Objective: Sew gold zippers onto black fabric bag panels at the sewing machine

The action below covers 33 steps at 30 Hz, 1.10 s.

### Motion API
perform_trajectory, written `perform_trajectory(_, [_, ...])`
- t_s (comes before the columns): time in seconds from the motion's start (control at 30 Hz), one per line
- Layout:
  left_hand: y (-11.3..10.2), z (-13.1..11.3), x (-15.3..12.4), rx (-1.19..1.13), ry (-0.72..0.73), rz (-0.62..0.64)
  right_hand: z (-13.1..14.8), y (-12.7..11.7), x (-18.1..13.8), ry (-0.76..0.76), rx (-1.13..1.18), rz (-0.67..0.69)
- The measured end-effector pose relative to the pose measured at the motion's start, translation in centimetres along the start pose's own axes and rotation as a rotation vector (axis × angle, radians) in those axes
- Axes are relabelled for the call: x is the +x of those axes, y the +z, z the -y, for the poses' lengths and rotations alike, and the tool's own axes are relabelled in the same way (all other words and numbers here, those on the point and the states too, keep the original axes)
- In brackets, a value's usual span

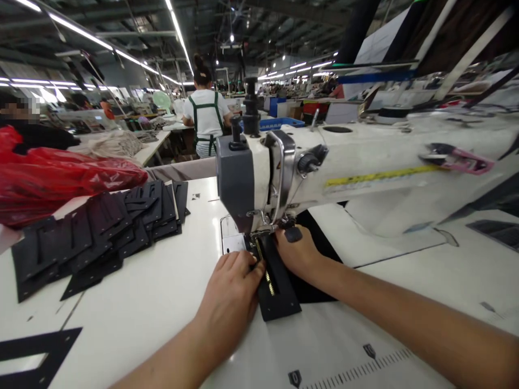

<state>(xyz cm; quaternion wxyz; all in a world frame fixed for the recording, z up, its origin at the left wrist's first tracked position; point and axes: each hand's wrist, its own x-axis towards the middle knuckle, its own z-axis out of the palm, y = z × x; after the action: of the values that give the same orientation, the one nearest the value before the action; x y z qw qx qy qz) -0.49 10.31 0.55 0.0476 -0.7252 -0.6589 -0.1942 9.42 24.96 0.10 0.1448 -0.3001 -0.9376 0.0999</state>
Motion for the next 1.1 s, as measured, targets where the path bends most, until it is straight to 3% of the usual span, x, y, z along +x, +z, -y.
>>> perform_trajectory(0.1, [0.0,-0.3,-1.1,0.030,-0.041,-0.068,0.5,-1.1,-3.7,-0.183,0.067,-0.062])
perform_trajectory(0.13, [0.0,-0.4,-1.4,0.045,-0.025,-0.092,0.7,-1.4,-5.2,-0.346,0.121,-0.106])
perform_trajectory(0.17, [-0.1,-0.5,-1.7,0.059,0.011,-0.106,0.8,-1.6,-6.5,-0.489,0.160,-0.138])
perform_trajectory(0.23, [-0.3,-0.7,-1.9,0.079,0.113,-0.118,1.1,-1.6,-8.6,-0.628,0.194,-0.192])
perform_trajectory(0.43, [-0.9,-1.3,-0.9,0.191,0.237,-0.155,1.3,-0.5,-9.4,-0.626,0.240,-0.310])
perform_trajectory(0.7, [0.4,0.2,-1.0,0.180,0.256,-0.201,0.8,0.6,-8.1,-0.645,0.234,-0.403])
perform_trajectory(1.1, [0.9,1.9,0.2,0.219,0.246,-0.219,0.1,1.0,-5.5,-0.643,0.224,-0.363])
